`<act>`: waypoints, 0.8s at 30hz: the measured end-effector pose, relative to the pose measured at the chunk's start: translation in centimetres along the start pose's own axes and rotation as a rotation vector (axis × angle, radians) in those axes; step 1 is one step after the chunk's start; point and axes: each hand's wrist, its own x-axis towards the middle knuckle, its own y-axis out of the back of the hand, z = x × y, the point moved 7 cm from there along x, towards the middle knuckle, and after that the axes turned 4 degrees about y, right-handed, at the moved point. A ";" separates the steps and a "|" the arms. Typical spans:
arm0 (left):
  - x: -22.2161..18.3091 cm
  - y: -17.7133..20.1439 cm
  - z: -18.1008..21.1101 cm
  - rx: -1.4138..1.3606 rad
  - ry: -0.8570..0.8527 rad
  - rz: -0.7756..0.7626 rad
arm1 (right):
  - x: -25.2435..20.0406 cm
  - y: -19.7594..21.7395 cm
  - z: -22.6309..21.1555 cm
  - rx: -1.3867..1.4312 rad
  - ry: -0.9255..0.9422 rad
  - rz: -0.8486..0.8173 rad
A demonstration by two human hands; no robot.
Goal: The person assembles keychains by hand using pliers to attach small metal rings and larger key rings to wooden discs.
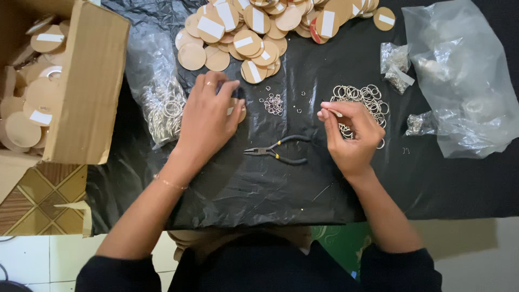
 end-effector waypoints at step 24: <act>7.9 -3.9 -3.7 -0.150 0.067 -0.071 | -0.1 -0.4 -1.4 -0.063 0.080 -0.107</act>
